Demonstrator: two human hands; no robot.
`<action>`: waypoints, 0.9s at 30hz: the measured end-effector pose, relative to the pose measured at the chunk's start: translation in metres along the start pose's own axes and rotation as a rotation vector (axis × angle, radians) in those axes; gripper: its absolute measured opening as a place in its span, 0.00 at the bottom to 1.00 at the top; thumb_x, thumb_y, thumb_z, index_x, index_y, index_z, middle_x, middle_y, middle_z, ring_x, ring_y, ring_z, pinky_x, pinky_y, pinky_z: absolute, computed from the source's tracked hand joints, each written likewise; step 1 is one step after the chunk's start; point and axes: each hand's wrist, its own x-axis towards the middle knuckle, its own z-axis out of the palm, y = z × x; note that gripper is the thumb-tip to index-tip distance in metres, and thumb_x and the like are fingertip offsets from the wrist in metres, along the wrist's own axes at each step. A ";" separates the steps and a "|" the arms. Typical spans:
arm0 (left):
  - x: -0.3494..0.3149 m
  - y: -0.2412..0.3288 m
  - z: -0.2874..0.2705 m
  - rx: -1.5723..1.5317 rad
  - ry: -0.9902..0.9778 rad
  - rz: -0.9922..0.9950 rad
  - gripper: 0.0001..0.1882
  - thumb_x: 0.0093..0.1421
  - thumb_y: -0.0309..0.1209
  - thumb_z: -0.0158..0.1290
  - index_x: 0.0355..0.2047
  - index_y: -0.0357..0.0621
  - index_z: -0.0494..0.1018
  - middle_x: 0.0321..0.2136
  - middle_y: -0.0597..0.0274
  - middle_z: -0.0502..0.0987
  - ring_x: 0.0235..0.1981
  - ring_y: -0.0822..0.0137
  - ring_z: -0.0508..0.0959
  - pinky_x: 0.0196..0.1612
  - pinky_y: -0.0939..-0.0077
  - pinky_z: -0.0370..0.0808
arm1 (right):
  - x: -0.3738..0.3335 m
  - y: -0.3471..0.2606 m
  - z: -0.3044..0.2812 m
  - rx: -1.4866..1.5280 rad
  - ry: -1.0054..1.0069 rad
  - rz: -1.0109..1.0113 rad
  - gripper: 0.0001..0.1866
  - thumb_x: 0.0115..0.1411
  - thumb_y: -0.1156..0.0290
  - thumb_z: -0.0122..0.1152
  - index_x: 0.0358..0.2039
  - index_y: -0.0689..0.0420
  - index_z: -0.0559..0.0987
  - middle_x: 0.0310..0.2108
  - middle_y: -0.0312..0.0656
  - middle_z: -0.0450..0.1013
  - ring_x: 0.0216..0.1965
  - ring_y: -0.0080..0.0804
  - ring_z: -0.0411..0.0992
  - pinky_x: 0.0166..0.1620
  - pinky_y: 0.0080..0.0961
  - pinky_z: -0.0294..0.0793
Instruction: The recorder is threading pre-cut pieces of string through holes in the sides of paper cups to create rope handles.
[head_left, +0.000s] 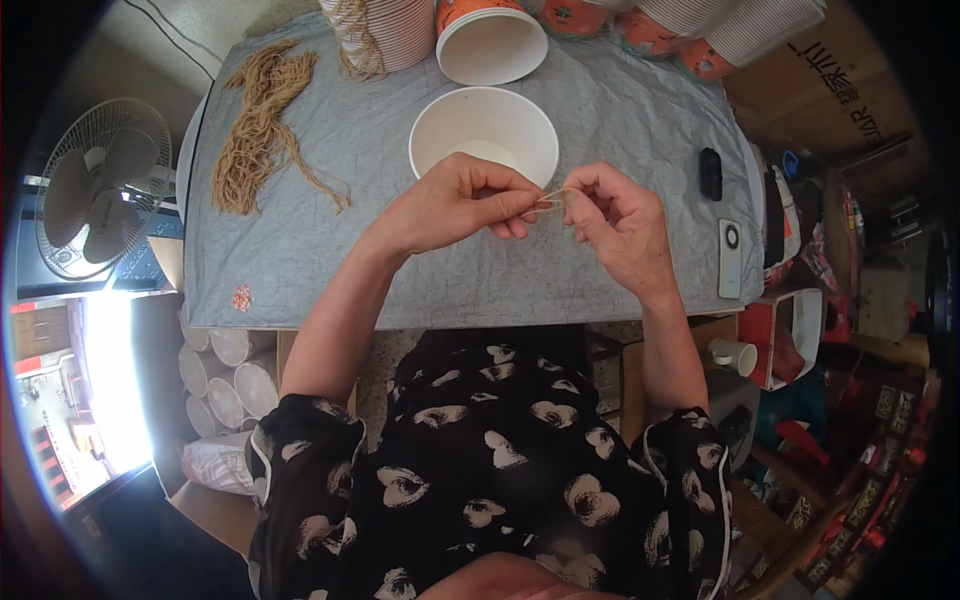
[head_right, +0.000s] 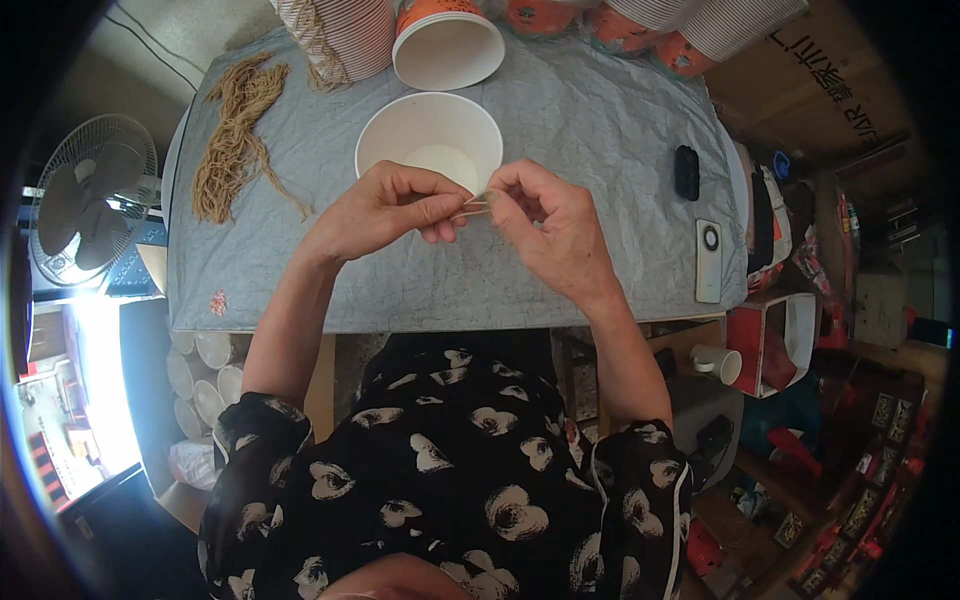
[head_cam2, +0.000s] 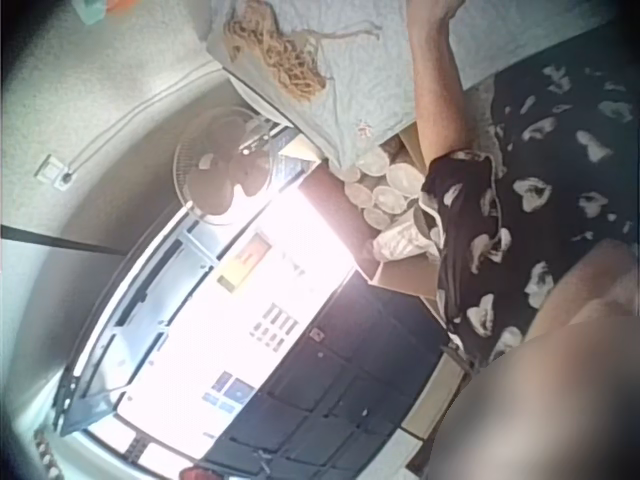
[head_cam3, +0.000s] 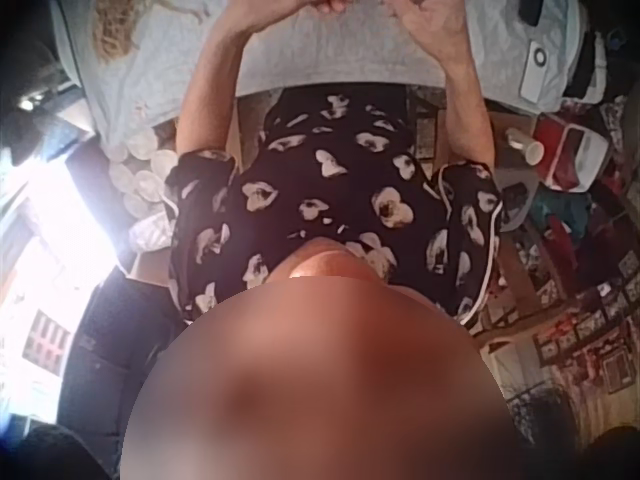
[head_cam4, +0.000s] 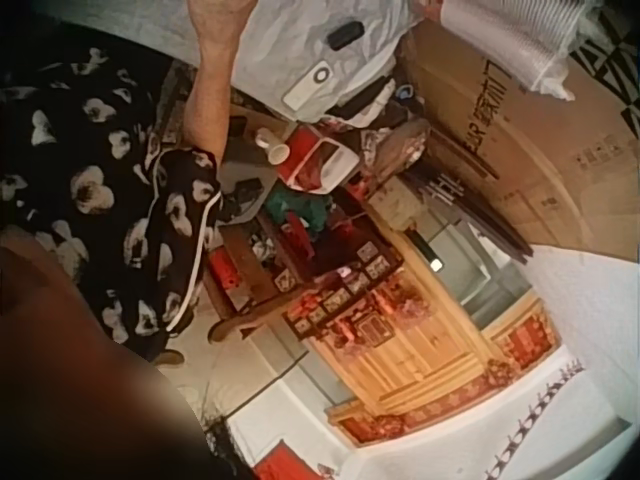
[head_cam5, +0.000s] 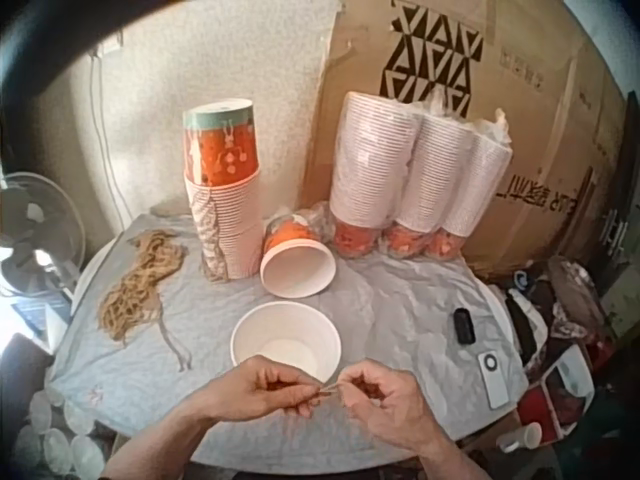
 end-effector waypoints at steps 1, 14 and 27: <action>0.000 -0.001 0.001 -0.023 0.043 0.000 0.11 0.70 0.30 0.54 0.44 0.36 0.81 0.32 0.64 0.82 0.32 0.77 0.81 0.36 0.82 0.79 | 0.001 0.001 0.001 0.002 0.001 0.001 0.04 0.68 0.73 0.58 0.39 0.60 0.77 0.28 0.30 0.72 0.28 0.13 0.68 0.30 0.12 0.69; -0.009 -0.015 0.009 0.000 0.184 0.053 0.10 0.69 0.30 0.56 0.43 0.35 0.81 0.32 0.64 0.82 0.30 0.77 0.81 0.36 0.82 0.80 | 0.008 0.004 0.007 0.039 0.092 0.068 0.05 0.63 0.75 0.64 0.38 0.62 0.82 0.22 0.25 0.71 0.23 0.07 0.62 0.25 0.11 0.59; -0.015 -0.035 0.029 0.307 0.454 0.364 0.08 0.61 0.22 0.61 0.41 0.38 0.82 0.32 0.59 0.84 0.32 0.72 0.84 0.36 0.77 0.81 | 0.008 0.030 0.018 0.629 -0.009 0.419 0.06 0.65 0.70 0.64 0.37 0.60 0.79 0.19 0.23 0.65 0.16 0.07 0.52 0.19 0.13 0.46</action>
